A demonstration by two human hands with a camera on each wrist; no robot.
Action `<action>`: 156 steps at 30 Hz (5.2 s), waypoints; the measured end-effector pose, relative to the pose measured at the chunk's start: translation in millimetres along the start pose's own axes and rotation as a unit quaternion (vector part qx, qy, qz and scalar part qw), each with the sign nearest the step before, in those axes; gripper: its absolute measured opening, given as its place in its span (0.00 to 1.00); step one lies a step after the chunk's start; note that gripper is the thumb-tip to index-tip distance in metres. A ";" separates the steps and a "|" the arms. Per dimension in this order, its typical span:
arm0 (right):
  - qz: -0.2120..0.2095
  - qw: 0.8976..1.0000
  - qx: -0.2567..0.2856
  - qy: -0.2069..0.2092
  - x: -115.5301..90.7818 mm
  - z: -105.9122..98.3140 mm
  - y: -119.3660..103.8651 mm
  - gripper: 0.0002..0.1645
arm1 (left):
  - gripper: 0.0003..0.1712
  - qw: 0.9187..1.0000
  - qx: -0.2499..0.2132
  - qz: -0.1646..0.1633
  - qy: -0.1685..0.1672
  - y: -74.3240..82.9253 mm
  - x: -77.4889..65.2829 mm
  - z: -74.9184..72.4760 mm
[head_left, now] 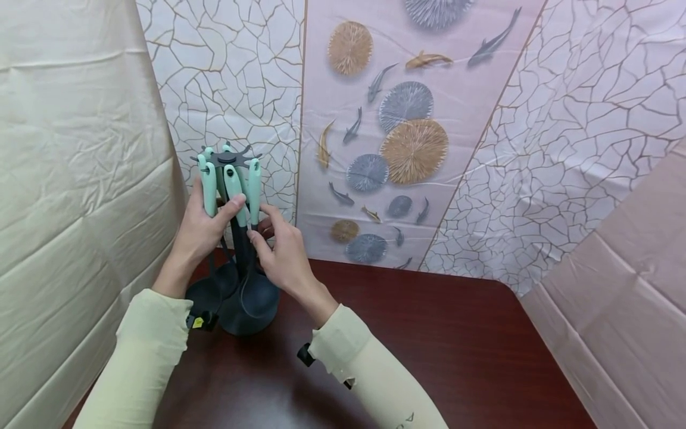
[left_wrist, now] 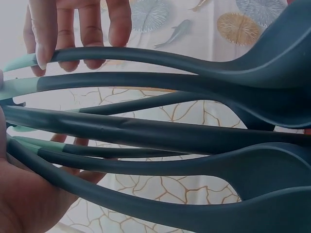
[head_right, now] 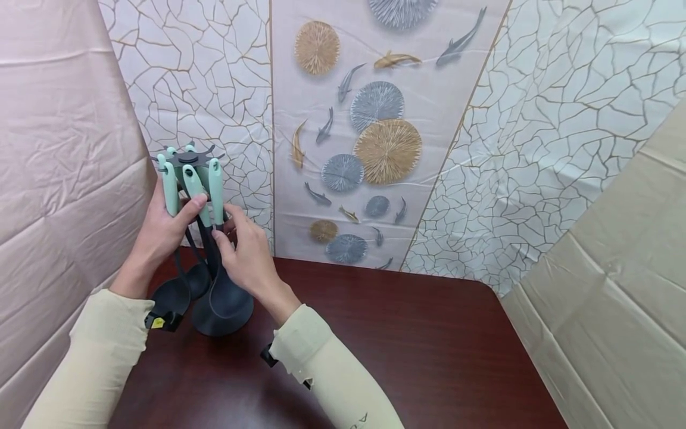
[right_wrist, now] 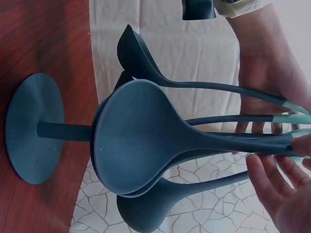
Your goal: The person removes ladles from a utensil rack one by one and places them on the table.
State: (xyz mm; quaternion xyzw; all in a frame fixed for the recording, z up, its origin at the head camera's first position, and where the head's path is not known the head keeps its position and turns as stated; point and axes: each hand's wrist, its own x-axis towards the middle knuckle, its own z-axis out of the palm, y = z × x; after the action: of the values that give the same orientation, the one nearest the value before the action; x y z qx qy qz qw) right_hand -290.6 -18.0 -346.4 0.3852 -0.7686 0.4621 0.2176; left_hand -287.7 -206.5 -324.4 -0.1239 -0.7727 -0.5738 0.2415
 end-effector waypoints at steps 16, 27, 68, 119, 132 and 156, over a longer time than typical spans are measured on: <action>-0.004 1.000 0.000 0.008 -0.6 -1.6 -0.8 0.26 | 0.46 1.000 -0.012 0.009 0.007 2.3 -1.8 0.5; -0.004 1.000 -0.003 0.018 -0.8 -7.1 1.3 0.26 | 0.47 1.000 0.003 0.002 0.008 0.5 -1.6 -0.3; -0.023 1.000 0.004 0.003 -9.9 -39.4 9.7 0.34 | 0.52 1.000 0.011 -0.024 0.013 0.6 -4.3 1.1; -0.020 0.999 -0.005 0.047 -25.9 -68.5 23.1 0.32 | 0.50 0.999 0.008 -0.029 0.020 0.8 -9.3 3.4; -0.008 0.998 -0.014 0.068 -30.2 -80.9 32.0 0.31 | 0.50 0.999 0.014 -0.027 0.023 -0.4 -10.5 4.1; -0.003 0.996 -0.010 0.083 -38.4 -98.5 36.0 0.33 | 0.52 0.999 -0.006 -0.040 0.025 -22.2 -25.9 6.9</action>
State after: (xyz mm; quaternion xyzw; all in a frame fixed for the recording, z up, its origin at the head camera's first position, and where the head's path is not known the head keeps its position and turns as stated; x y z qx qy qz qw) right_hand -297.9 93.5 -345.3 0.3452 -0.7517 0.4838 0.2858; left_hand -277.6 -204.7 -357.6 -0.0806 -0.7671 -0.5908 0.2367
